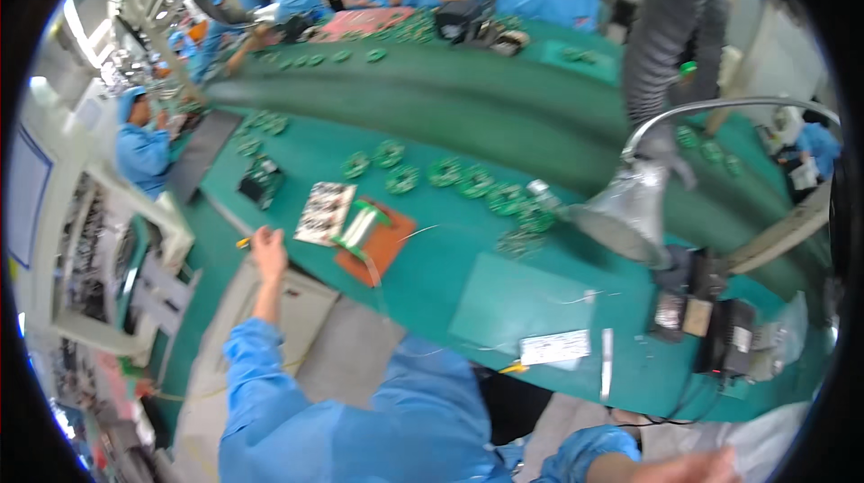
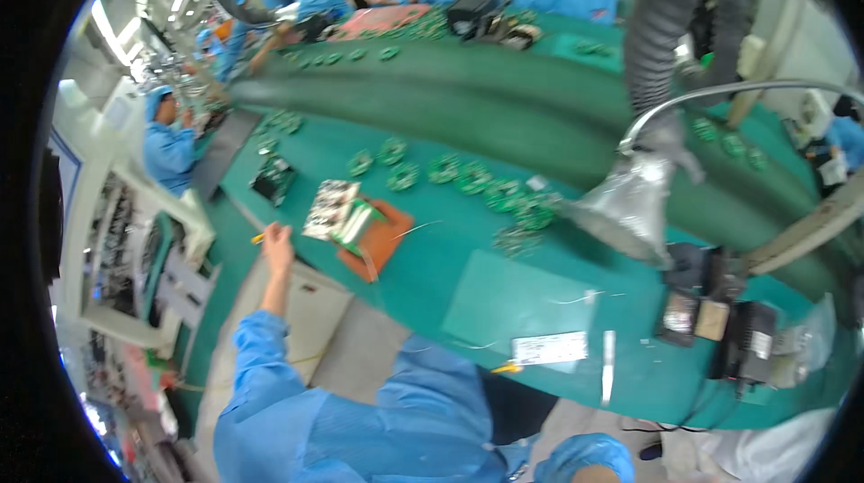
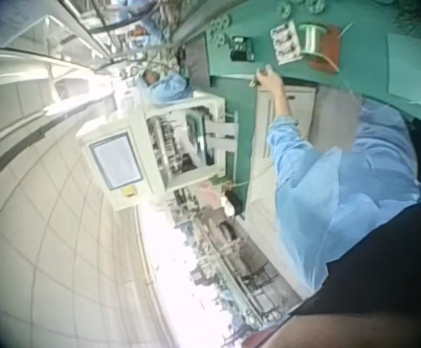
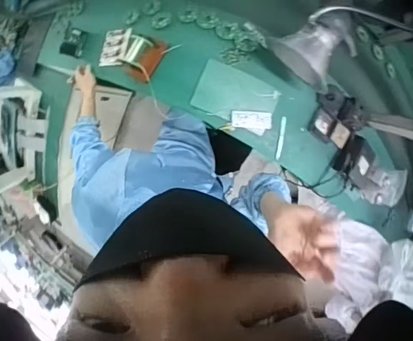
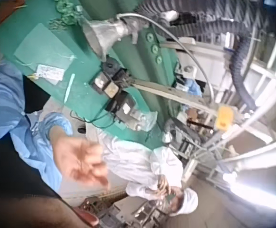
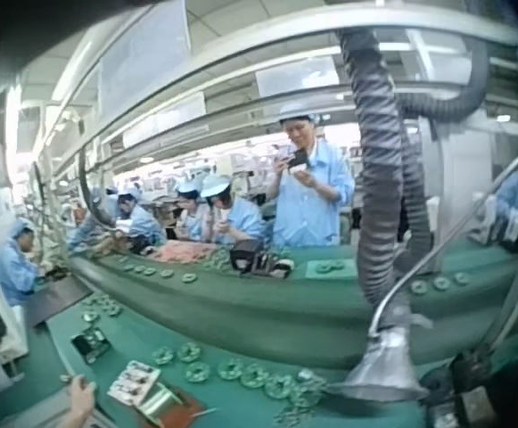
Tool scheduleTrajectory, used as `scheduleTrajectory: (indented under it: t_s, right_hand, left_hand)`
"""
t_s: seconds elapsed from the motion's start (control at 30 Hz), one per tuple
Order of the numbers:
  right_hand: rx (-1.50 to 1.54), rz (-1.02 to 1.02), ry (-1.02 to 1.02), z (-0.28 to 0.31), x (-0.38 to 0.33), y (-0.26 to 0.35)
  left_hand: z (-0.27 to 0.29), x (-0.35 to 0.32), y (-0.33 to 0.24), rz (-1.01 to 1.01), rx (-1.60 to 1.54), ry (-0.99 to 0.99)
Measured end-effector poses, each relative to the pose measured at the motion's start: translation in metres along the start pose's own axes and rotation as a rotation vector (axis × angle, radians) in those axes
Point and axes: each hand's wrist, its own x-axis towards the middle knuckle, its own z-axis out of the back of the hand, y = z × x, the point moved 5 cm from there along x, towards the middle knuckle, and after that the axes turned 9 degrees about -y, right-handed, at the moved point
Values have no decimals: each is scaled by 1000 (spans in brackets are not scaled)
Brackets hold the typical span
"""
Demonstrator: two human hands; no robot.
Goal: Soldering components onto a printed circuit board at an industrial electronics assembly station.
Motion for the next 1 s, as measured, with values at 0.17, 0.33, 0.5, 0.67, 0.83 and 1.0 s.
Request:
scheduleTrajectory:
  t_s: [0.17,0.33,0.5,0.67,0.83,1.0]
  right_hand:
    - [-1512,432,353,34,-68,-19]
    - [-694,-350,155,89,-93,-40]
    - [-946,-695,126,144,-124,-50]
    - [-978,-654,305,159,-156,-45]
    - [-1169,-726,488,136,-160,-53]
    - [-1104,-632,604,121,-148,-72]
  left_hand:
    - [23,9,6,129,-125,-43]
    - [10,12,-19,111,-127,-60]
    - [11,16,-16,126,-44,-99]
    - [2,38,-5,60,29,-132]
    - [5,106,28,-9,223,7]
    - [-17,143,56,247,-16,27]
